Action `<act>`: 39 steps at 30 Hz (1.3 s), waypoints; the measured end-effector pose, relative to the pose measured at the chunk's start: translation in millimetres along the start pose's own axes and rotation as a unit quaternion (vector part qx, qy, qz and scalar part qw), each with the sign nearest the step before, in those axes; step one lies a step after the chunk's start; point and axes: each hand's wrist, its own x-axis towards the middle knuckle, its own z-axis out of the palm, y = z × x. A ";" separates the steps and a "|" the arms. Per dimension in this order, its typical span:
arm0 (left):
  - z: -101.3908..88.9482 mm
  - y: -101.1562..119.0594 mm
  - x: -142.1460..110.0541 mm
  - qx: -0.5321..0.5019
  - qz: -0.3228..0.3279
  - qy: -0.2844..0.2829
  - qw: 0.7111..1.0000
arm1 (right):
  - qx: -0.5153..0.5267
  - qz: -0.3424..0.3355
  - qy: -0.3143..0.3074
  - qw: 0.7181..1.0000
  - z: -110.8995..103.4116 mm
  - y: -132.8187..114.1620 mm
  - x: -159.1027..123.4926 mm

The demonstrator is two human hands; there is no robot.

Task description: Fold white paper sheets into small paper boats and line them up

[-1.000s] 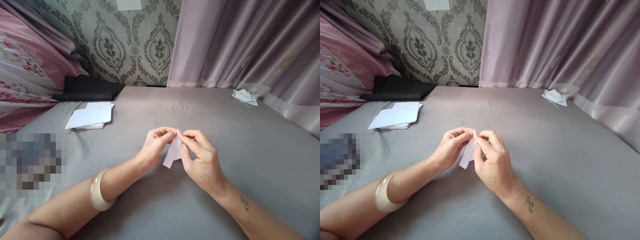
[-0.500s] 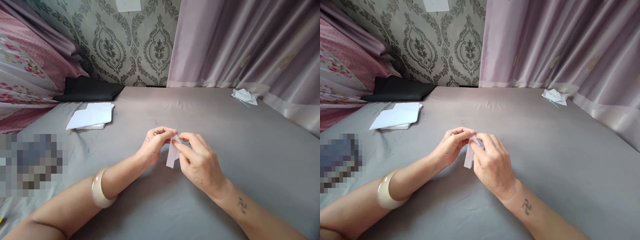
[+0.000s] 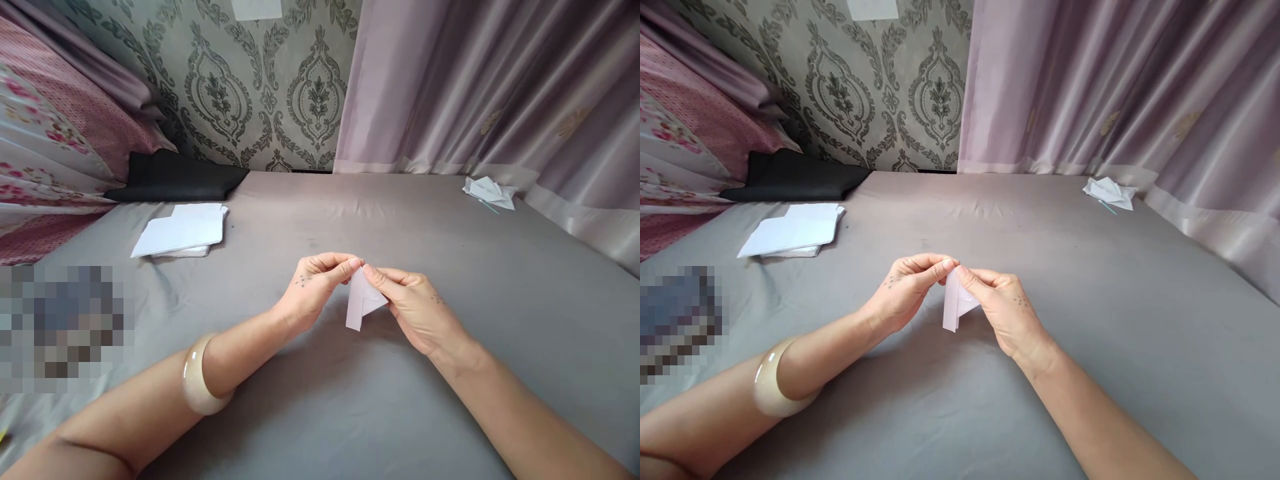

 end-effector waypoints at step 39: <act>-4.6 5.0 6.1 0.128 0.021 -0.038 0.991 | 0.058 0.109 0.047 0.991 -8.0 7.0 9.6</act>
